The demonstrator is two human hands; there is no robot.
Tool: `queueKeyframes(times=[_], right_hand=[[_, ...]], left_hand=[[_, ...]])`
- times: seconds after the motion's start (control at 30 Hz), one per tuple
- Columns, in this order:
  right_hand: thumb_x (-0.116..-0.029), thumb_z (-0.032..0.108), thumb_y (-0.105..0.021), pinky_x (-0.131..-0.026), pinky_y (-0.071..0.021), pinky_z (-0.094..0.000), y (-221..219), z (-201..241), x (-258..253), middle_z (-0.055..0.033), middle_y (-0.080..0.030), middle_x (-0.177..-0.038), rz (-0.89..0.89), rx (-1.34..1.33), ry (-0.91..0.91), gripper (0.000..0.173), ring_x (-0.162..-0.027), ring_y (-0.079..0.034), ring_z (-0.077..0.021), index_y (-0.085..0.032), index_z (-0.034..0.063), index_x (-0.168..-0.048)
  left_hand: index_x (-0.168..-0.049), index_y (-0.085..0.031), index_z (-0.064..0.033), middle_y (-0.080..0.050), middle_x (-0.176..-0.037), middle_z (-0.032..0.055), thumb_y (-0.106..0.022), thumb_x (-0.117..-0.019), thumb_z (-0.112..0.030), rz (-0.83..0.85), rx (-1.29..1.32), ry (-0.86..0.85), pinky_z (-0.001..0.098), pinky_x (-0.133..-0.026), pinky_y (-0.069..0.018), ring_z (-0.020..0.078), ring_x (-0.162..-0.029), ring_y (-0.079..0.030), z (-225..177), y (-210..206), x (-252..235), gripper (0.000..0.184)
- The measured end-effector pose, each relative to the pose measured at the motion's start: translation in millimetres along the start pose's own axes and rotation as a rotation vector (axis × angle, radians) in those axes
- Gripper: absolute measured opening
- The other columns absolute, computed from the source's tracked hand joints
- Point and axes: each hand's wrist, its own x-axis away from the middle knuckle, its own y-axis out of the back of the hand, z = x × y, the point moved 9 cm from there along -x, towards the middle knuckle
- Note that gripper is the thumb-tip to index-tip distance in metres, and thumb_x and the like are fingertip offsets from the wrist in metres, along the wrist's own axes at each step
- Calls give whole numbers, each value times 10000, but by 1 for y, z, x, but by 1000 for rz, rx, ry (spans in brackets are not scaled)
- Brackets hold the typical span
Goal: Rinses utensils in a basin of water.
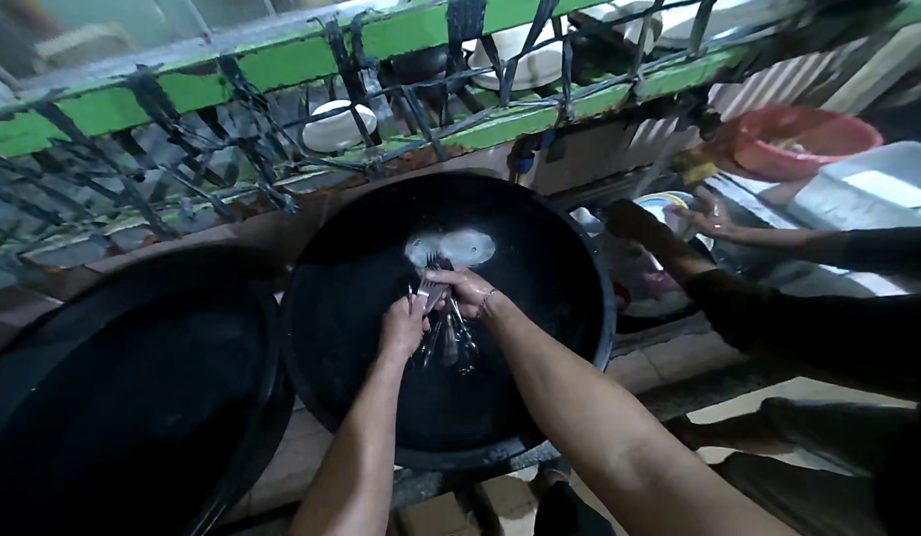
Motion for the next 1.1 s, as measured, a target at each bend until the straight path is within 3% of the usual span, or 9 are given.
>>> queueKeyframes(times=[0.07, 0.17, 0.3, 0.5, 0.63, 0.77, 0.9, 1.0, 1.1], right_hand=[[-938, 127, -667, -520, -507, -266, 3, 3, -1, -31, -599, -730, -49, 79, 0, 182, -548, -547, -102, -614, 52, -1096], [-951, 110, -686, -508, -503, -270, 32, 17, 2, -44, -618, -757, -298, 46, 67, 208, -539, -540, -106, -618, 37, -1134], [-973, 153, -650, -626, -591, -365, 70, 38, 10, -110, -666, -888, -457, -165, 222, 282, -688, -652, -192, -585, 19, -1213], [-1043, 173, -466, -694, -606, -402, 101, 51, 21, -144, -699, -1080, -532, -484, 420, 235, -857, -709, -246, -537, 29, -1214], [-1030, 150, -510, -630, -582, -329, 98, 53, 33, -27, -597, -808, -649, -530, 399, 80, -648, -616, -145, -530, 87, -1075], [-997, 114, -618, -556, -557, -272, 64, 39, 40, -13, -581, -715, -634, -247, 222, 108, -545, -568, -104, -618, 38, -1075], [-1065, 297, -559, -643, -605, -350, 12, 6, 42, -21, -613, -741, -472, -157, -27, 252, -613, -625, -133, -602, 49, -1056], [-1046, 399, -587, -496, -554, -313, -4, -11, 44, 10, -535, -650, -525, -176, -66, 314, -485, -541, -107, -560, 87, -1054], [-1050, 438, -564, -459, -512, -287, -17, -23, 41, 24, -482, -625, -505, -291, -80, 326, -453, -492, -98, -520, 116, -1028]], left_hand=[[-1180, -623, -27, -631, -775, 58, -457, -1115, -344, 70, 123, 14, 290, -545, -473, 128, -573, -536, 3, -3, 3, 364], [-1260, -635, -49, -589, -767, 22, -527, -1093, -279, 239, 267, 45, 218, -462, -400, 76, -506, -453, 2, -11, 13, 304], [-1249, -593, -15, -633, -833, 50, -505, -1094, -173, 234, 425, 49, 243, -549, -521, 106, -595, -577, 0, 3, 17, 238], [-1325, -548, -4, -650, -931, 92, -470, -1077, -50, -102, 768, 27, 358, -747, -625, 180, -736, -679, 14, 50, 12, 264], [-1297, -530, -24, -604, -982, 46, -451, -1080, -44, -406, 1087, -50, 318, -807, -589, 135, -809, -642, 23, 88, 15, 231], [-1123, -486, -92, -630, -969, 47, -475, -1014, 93, -539, 1430, -218, 421, -928, -590, 203, -929, -687, 27, 106, 18, 215], [-961, -476, -149, -577, -849, 1, -456, -898, 203, -560, 1558, -346, 384, -926, -573, 157, -832, -637, 25, 113, 22, 358], [-868, -462, -154, -567, -784, -6, -444, -872, 231, -602, 1632, -399, 386, -951, -565, 159, -800, -631, 19, 112, 27, 386], [-787, -475, -158, -585, -745, -18, -430, -835, 227, -533, 1481, -595, 411, -975, -550, 159, -807, -643, -12, 108, 38, 391]])
